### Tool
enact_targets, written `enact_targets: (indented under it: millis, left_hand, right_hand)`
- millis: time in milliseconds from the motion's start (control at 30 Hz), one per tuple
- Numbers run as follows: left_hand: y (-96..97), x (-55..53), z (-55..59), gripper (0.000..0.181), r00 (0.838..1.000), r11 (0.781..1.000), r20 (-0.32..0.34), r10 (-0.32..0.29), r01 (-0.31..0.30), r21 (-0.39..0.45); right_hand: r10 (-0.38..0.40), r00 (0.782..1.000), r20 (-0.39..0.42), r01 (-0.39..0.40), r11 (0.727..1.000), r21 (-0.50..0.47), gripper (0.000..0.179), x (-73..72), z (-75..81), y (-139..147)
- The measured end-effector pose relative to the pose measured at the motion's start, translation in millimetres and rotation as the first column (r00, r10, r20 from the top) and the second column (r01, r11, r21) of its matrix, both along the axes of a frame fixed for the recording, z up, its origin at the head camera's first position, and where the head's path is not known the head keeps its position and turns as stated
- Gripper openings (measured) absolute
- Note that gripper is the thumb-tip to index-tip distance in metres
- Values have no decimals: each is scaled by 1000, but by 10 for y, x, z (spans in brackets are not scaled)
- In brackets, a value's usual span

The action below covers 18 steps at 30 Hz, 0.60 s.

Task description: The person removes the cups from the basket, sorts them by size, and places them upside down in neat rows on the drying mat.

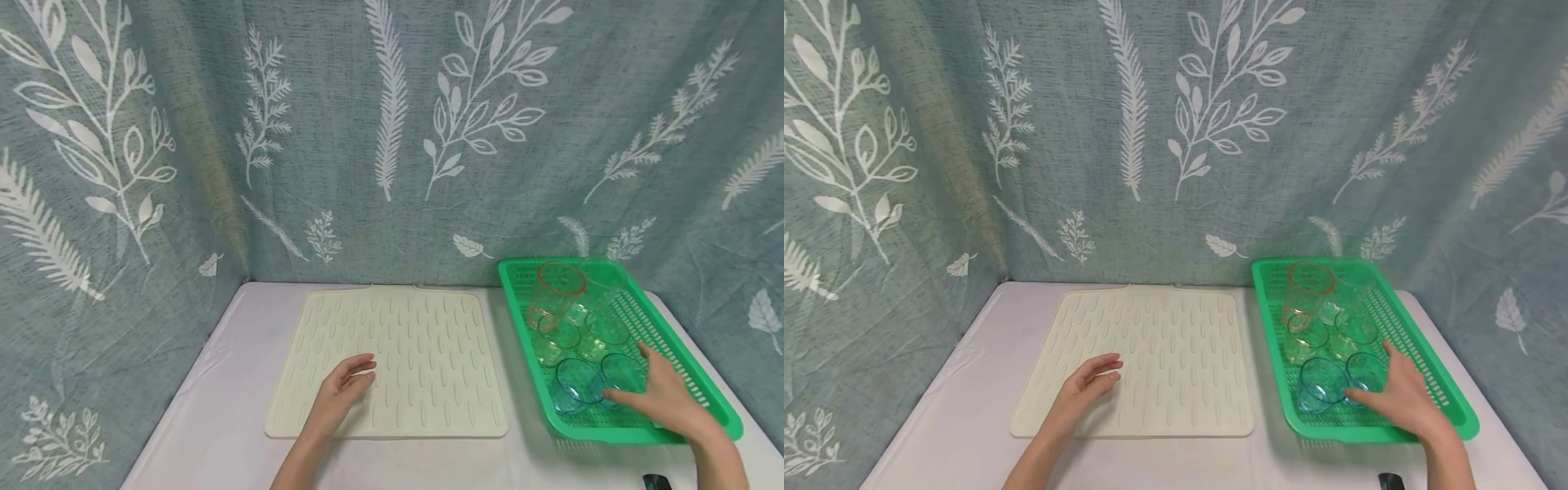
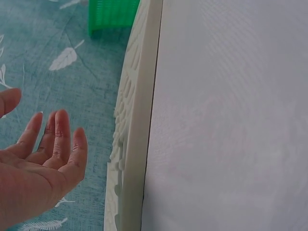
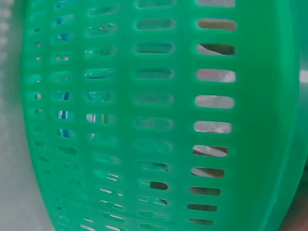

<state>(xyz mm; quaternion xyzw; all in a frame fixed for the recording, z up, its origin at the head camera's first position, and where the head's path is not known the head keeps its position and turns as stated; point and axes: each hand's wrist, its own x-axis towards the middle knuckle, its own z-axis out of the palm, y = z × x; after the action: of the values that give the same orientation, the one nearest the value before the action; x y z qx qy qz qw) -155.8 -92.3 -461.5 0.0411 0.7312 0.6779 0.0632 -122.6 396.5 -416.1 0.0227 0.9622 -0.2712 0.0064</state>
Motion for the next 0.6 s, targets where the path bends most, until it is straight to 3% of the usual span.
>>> enact_targets:
  millis: [300,467,600]
  left_hand:
    - [-18,0,-8,45,1000,1000,-5,13,-13,-10]
    - [-27,6,-6,45,1000,1000,-1,15,-15,4]
    - [-33,10,-17,45,1000,1000,-1,14,-14,4]
  right_hand:
    - [60,996,62,-58,998,-30,100,22,-25,86]
    - [63,994,90,-62,998,-19,101,-3,-33,103]
    - [55,985,165,-52,998,-19,104,-20,-45,127]
